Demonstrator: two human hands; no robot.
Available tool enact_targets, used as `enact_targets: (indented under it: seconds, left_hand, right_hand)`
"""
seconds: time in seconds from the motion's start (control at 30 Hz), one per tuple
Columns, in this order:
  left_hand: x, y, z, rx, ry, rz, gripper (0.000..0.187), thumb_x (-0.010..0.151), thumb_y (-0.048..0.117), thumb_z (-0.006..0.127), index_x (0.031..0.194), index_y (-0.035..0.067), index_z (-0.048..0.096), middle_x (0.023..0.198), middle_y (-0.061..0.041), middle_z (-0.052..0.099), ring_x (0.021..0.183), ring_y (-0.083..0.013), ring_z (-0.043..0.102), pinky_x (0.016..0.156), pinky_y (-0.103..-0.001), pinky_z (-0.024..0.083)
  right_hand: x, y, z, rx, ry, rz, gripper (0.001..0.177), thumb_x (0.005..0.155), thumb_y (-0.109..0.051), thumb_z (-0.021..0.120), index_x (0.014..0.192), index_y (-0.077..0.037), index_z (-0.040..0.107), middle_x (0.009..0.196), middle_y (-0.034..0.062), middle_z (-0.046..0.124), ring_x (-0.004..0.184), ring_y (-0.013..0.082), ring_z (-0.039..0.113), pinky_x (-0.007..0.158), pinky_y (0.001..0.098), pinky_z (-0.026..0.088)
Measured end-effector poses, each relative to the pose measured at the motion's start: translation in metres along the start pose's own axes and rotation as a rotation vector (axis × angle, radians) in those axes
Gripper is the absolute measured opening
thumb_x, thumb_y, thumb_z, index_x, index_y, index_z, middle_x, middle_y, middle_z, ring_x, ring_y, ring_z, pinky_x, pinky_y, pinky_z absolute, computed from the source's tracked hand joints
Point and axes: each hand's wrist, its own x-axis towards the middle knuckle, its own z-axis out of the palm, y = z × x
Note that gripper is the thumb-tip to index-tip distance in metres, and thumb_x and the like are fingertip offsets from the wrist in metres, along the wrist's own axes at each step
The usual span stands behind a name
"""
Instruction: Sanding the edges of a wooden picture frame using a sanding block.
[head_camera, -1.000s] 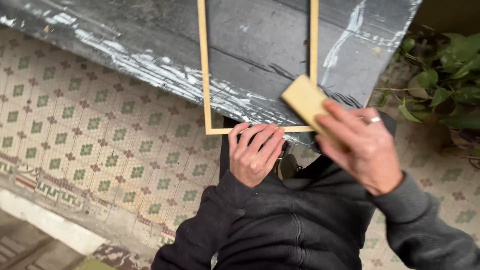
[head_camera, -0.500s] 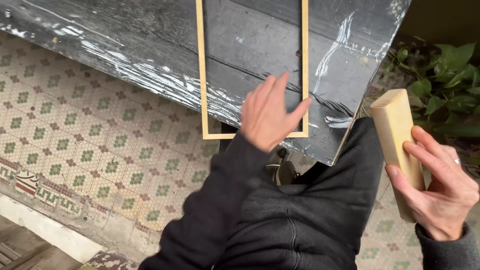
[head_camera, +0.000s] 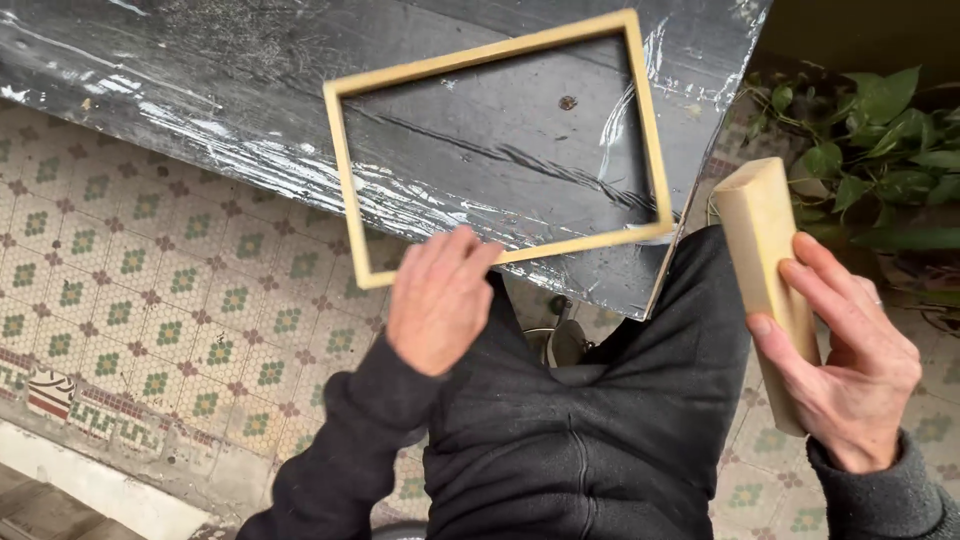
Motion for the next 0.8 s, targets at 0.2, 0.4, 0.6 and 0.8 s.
enact_targets:
  seconds: [0.2, 0.4, 0.6, 0.8]
  left_hand:
    - [-0.007, 0.008, 0.001, 0.044, 0.186, 0.051, 0.046, 0.083, 0.003, 0.071, 0.128, 0.004, 0.067, 0.118, -0.01, 0.062, 0.115, -0.0279, 0.059, 0.111, -0.052, 0.043]
    - [-0.007, 0.045, 0.059, -0.075, 0.245, 0.131, 0.041, 0.094, 0.014, 0.076, 0.134, 0.008, 0.066, 0.136, -0.007, 0.062, 0.131, -0.0242, 0.056, 0.123, -0.055, 0.036]
    - [-0.008, 0.039, 0.073, -0.143, 0.295, 0.191, 0.056, 0.09, 0.033, 0.082, 0.134, 0.004, 0.063, 0.138, -0.011, 0.059, 0.132, -0.0278, 0.052, 0.119, -0.06, 0.034]
    - [-0.013, 0.021, 0.103, 0.01, 0.389, 0.243, 0.048, 0.093, 0.021, 0.081, 0.138, 0.013, 0.067, 0.142, -0.002, 0.061, 0.133, -0.0199, 0.055, 0.12, -0.05, 0.04]
  right_hand:
    - [0.008, -0.012, 0.03, 0.05, -0.111, 0.056, 0.051, 0.086, -0.009, 0.08, 0.135, -0.003, 0.066, 0.147, 0.0184, 0.063, 0.128, 0.0246, 0.062, 0.108, 0.0352, 0.053]
    - [0.02, -0.019, 0.054, -0.034, -0.203, -0.036, 0.054, 0.084, -0.013, 0.081, 0.136, -0.007, 0.067, 0.147, 0.0139, 0.063, 0.126, 0.0267, 0.063, 0.109, 0.0392, 0.052]
    - [0.022, -0.025, 0.062, -0.283, -0.318, -0.228, 0.057, 0.077, -0.014, 0.084, 0.133, -0.01, 0.069, 0.145, 0.0123, 0.064, 0.116, 0.0332, 0.063, 0.099, 0.0423, 0.054]
    - [0.039, -0.013, 0.064, -0.347, -0.317, -0.275, 0.057, 0.079, -0.012, 0.083, 0.134, -0.01, 0.07, 0.146, 0.0099, 0.063, 0.115, 0.0326, 0.062, 0.1, 0.0417, 0.054]
